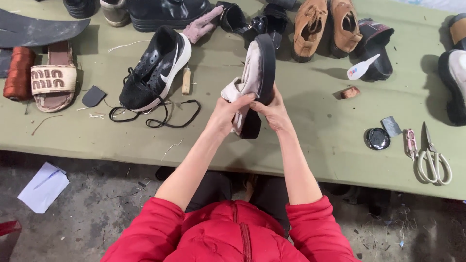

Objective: The person repairs a white shoe with a black sole by hand, using a wooden shoe tree to hold its shape. They use a small metal tool to work on the sole and then thread a needle with black thread to sew the shoe.

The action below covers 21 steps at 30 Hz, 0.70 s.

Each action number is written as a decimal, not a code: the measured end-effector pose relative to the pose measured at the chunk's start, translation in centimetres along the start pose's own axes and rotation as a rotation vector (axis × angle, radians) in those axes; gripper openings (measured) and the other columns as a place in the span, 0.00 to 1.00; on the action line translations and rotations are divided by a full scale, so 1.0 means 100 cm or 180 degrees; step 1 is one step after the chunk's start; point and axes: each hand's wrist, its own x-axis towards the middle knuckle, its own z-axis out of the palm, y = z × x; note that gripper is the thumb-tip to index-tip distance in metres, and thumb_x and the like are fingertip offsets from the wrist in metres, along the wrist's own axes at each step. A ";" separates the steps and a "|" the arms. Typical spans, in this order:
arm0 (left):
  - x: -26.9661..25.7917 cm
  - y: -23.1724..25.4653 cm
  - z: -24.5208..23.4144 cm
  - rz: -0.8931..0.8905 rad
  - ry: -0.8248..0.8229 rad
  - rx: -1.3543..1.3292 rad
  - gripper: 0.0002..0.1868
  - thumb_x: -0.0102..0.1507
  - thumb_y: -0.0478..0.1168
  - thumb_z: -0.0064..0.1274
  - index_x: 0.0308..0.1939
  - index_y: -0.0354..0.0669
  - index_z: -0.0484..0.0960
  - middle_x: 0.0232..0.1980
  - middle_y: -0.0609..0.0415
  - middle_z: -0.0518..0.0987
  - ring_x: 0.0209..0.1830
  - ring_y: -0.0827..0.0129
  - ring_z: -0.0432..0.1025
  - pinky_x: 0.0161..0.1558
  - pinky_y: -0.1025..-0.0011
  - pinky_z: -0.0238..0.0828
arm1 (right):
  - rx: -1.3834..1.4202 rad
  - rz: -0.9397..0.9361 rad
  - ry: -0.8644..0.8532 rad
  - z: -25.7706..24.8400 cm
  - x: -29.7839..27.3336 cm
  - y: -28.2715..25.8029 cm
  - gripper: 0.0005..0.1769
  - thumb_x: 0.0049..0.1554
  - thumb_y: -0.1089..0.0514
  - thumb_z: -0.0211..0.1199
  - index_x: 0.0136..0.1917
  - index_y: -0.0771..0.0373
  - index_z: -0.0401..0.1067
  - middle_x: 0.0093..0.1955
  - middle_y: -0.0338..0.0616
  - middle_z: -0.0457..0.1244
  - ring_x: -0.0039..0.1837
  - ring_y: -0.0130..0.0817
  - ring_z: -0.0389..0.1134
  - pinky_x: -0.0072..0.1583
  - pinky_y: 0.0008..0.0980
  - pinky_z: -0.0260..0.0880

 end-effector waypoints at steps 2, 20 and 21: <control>0.008 -0.009 0.003 0.0035 0.0191 -0.0036 0.13 0.56 0.34 0.70 0.42 0.38 0.84 0.34 0.48 0.86 0.32 0.70 0.82 0.35 0.76 0.78 | -0.0053 0.0125 0.0082 -0.006 -0.001 0.012 0.39 0.43 0.68 0.83 0.64 0.56 0.71 0.55 0.35 0.68 0.55 0.25 0.69 0.57 0.29 0.75; 0.034 -0.066 -0.022 0.0172 0.0932 -0.0067 0.15 0.59 0.39 0.69 0.47 0.38 0.86 0.39 0.51 0.85 0.36 0.74 0.78 0.38 0.71 0.79 | -0.0115 0.0938 0.0218 0.020 -0.008 -0.010 0.17 0.49 0.55 0.79 0.49 0.58 0.77 0.39 0.36 0.67 0.42 0.25 0.70 0.44 0.27 0.75; 0.031 -0.060 -0.018 0.0151 0.0945 -0.0105 0.16 0.58 0.39 0.70 0.47 0.37 0.86 0.39 0.50 0.85 0.35 0.73 0.79 0.38 0.70 0.80 | -0.0103 0.0927 0.0223 0.022 -0.008 -0.011 0.17 0.50 0.55 0.79 0.50 0.58 0.77 0.39 0.36 0.67 0.41 0.25 0.70 0.44 0.26 0.75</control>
